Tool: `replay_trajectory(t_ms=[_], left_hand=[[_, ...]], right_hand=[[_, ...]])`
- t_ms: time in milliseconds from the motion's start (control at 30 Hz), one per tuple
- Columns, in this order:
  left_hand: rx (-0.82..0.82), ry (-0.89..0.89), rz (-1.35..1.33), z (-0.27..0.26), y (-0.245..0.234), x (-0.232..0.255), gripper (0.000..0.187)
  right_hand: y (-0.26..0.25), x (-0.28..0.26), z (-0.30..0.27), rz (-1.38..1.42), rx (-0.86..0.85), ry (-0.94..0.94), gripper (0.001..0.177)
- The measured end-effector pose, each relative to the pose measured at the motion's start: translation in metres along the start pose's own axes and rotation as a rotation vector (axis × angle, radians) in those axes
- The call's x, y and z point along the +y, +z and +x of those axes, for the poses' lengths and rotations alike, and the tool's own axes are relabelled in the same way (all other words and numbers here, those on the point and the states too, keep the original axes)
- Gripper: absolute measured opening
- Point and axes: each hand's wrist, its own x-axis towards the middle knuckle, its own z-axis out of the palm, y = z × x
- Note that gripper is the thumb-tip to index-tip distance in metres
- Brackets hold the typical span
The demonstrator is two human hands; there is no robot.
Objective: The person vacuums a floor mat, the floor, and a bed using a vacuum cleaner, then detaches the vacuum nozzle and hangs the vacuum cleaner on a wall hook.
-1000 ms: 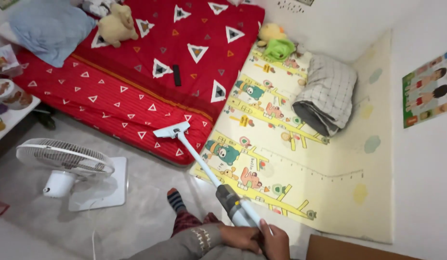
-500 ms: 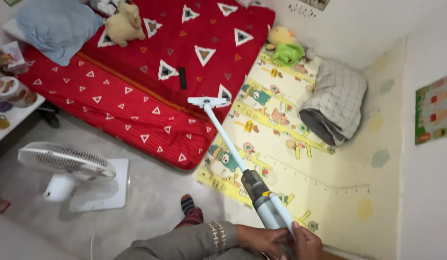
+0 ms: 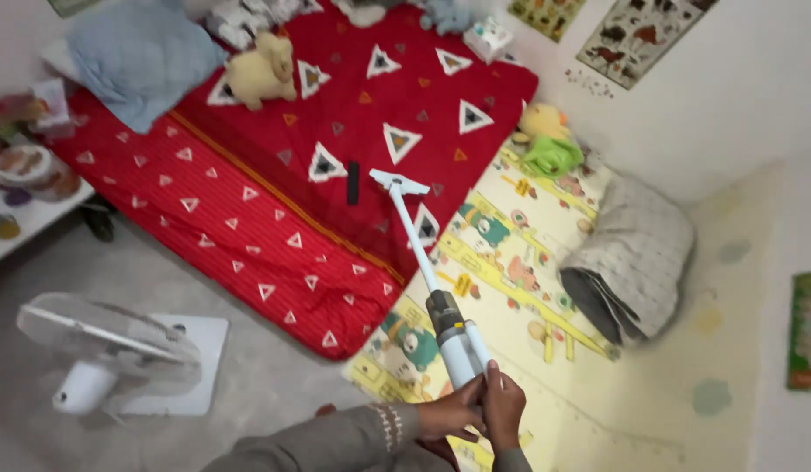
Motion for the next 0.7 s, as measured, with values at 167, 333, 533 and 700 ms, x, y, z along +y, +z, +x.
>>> replay_trajectory(t_ms=[167,333,533,700], left_hand=[[0.194,-0.151,-0.124,0.06,-0.041,0.031,0.105],[0.185,-0.107,-0.153,0.143,-0.085,0.024,0.106],[0.101,-0.038,-0.112,0.181,-0.084,0.079,0.098],[0.011,0.772,0.998,0.249,-0.145,0.023,0.061]], right_hand=[[0.045,0.002,0.08,-0.083,-0.081,-0.017,0.056],[0.049,0.022,0.16,-0.197,-0.14,-0.173,0.059],[0.025,0.009,0.22,-0.245,-0.214,-0.2,0.056],[0.01,-0.037,0.264,-0.176,-0.345,-0.069,0.056]])
